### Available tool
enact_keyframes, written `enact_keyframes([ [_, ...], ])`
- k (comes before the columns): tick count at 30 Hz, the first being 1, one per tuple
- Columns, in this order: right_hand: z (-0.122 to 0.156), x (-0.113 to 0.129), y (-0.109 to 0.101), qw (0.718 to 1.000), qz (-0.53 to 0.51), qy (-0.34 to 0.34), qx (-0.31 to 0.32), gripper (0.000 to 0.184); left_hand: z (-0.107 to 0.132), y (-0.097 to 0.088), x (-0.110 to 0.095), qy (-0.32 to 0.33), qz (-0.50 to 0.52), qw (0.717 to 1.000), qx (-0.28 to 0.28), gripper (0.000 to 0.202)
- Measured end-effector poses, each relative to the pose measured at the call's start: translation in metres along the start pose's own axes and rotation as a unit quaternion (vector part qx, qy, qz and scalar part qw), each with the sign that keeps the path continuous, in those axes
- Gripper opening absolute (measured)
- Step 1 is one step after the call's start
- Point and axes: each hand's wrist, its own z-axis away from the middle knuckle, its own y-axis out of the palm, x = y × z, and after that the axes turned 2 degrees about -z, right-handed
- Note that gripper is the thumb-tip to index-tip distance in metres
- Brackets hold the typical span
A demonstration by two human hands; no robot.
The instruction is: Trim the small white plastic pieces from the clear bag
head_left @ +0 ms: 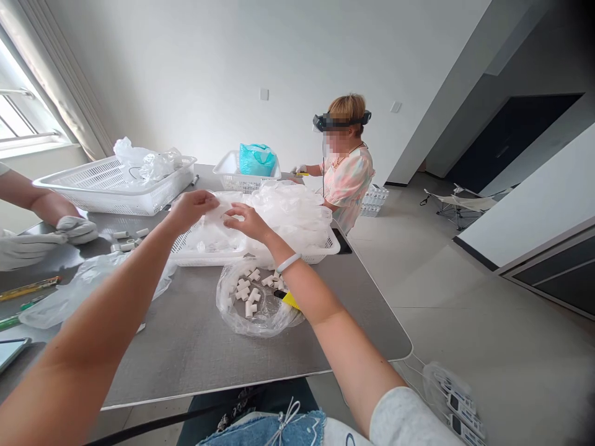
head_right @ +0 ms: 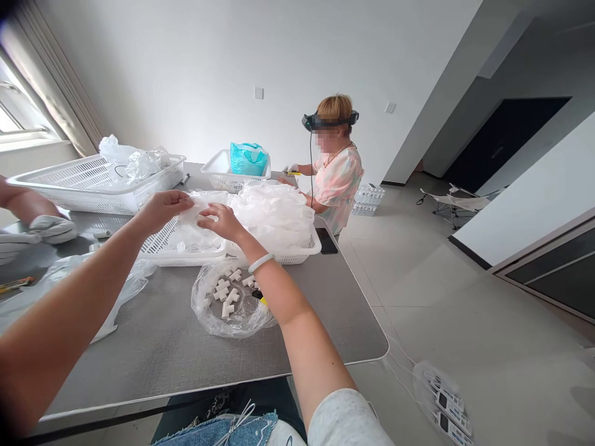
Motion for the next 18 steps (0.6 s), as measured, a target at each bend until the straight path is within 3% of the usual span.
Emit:
enact_keyframes([
  [3,-0.002,0.002,-0.003,1.0,0.001,0.011,0.013,0.016,0.009,0.006,-0.007,-0.081,0.091,0.992,0.014,0.01],
  [7,0.0,0.0,-0.011,1.0,0.009,0.003,0.016,0.013,0.013,0.007,-0.009,-0.107,0.108,0.988,-0.005,0.021],
  [11,0.004,-0.004,-0.023,0.999,0.014,0.021,-0.033,0.005,0.01,-0.004,-0.006,-0.117,0.084,0.99,-0.009,0.025],
  [18,0.009,-0.016,-0.044,0.988,-0.075,0.075,-0.114,0.015,0.009,-0.033,0.0,-0.126,-0.039,0.99,-0.058,0.009],
])
